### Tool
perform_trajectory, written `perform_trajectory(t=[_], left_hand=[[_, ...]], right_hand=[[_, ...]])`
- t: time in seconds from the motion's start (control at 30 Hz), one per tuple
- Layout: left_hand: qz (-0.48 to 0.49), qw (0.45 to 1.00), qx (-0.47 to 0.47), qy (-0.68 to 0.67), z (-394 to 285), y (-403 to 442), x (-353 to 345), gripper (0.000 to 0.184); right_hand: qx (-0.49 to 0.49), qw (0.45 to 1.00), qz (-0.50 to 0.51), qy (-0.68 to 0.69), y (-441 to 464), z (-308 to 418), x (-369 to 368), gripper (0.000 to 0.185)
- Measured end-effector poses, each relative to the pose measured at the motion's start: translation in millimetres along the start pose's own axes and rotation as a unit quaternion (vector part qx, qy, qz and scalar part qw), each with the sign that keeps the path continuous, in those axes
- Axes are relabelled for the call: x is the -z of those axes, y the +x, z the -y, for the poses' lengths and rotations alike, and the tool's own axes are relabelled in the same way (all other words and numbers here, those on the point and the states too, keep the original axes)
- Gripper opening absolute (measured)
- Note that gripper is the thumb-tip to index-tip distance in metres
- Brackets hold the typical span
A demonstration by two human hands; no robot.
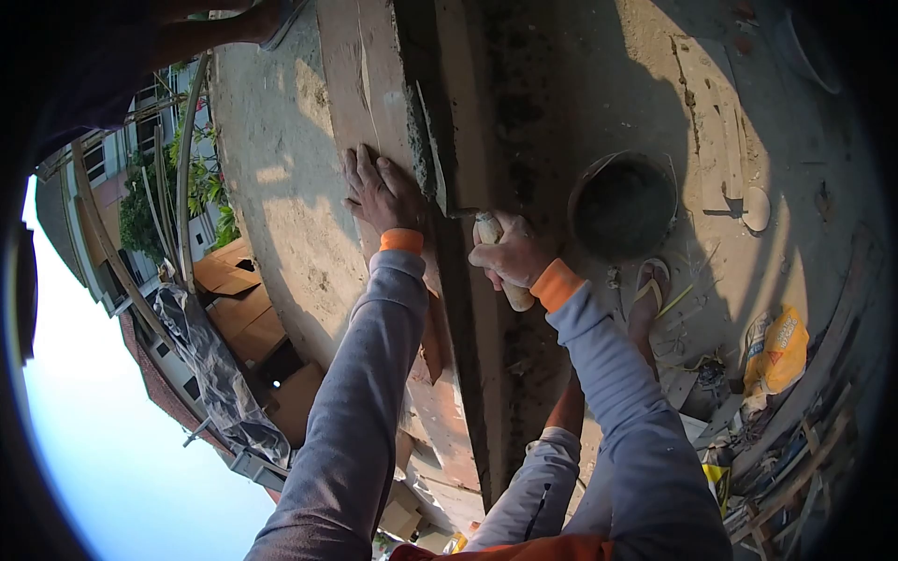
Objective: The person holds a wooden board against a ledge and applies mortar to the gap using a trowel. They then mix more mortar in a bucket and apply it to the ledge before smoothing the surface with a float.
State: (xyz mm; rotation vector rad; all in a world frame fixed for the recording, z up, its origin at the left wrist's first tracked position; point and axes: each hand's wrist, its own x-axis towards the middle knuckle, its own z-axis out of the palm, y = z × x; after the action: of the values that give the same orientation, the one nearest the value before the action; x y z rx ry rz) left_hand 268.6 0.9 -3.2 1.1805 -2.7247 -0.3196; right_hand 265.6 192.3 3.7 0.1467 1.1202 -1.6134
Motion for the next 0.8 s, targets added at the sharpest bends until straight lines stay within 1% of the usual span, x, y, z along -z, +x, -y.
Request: perform_trajectory(t=[0.03,0.1,0.13,0.23,0.27,0.3,0.37,0.4,0.43,0.5,0.53,0.63,0.67,0.7,0.77,0.8], left_hand=[[0.000,1.000,0.002,-0.010,0.6,0.3,-0.7,0.048],[0.004,1.000,-0.008,-0.016,4.6,1.8,-0.1,0.046],[0.008,1.000,-0.013,-0.022,8.0,2.4,0.1,0.045],[0.017,1.000,0.000,-0.025,8.8,5.1,0.5,0.042],[-0.007,0.999,-0.010,-0.040,4.3,0.4,0.9,0.042],[-0.006,0.999,-0.006,-0.039,3.6,-0.2,0.5,0.042],[-0.007,0.999,-0.010,-0.037,1.8,0.7,1.7,0.042],[-0.011,0.999,-0.013,-0.041,2.2,1.1,1.6,0.043],[-0.011,0.999,-0.013,-0.041,2.2,0.5,1.4,0.043],[-0.026,0.999,-0.012,-0.030,1.1,-0.2,0.9,0.040],[-0.025,0.999,-0.008,-0.032,3.0,0.1,0.9,0.040],[-0.021,0.999,-0.005,-0.045,6.7,1.2,-3.4,0.037],[-0.029,0.998,-0.005,-0.050,8.2,1.1,-4.1,0.036],[-0.039,0.998,-0.006,-0.056,8.8,2.2,-4.9,0.035],[-0.050,0.997,-0.007,-0.054,11.3,4.0,-7.4,0.034],[-0.047,0.997,-0.008,-0.058,11.4,3.3,-6.6,0.034]], right_hand=[[0.000,1.000,-0.001,0.003,-3.6,-3.0,1.8,0.016],[-0.016,0.994,0.103,-0.011,-9.8,-8.5,2.8,0.016],[-0.018,0.992,0.120,-0.024,-15.1,-8.9,0.1,0.016],[-0.031,0.991,0.125,0.021,-22.7,-32.8,4.3,0.015],[-0.049,0.990,0.119,0.063,-21.9,-51.8,10.4,0.015],[-0.053,0.989,0.120,0.062,-20.1,-59.8,11.8,0.015],[-0.053,0.994,0.020,0.096,-15.2,-72.4,12.4,0.015],[-0.067,0.997,-0.010,0.044,-7.4,-76.7,9.1,0.020],[-0.068,0.997,-0.009,0.044,-4.5,-81.6,3.9,0.020],[-0.035,0.997,-0.067,0.028,-0.7,-87.0,-12.0,0.030],[-0.047,0.995,-0.084,-0.004,-5.7,-77.1,-21.7,0.041],[-0.058,0.992,-0.111,-0.030,-13.3,-69.9,-36.2,0.042],[-0.081,0.989,-0.116,-0.052,-11.4,-73.7,-36.1,0.043],[-0.080,0.988,-0.118,-0.056,-14.7,-72.2,-37.2,0.043],[-0.007,0.986,-0.125,-0.107,-24.5,-72.8,-42.7,0.043],[-0.033,0.988,-0.101,-0.116,-27.2,-78.7,-38.1,0.043]])
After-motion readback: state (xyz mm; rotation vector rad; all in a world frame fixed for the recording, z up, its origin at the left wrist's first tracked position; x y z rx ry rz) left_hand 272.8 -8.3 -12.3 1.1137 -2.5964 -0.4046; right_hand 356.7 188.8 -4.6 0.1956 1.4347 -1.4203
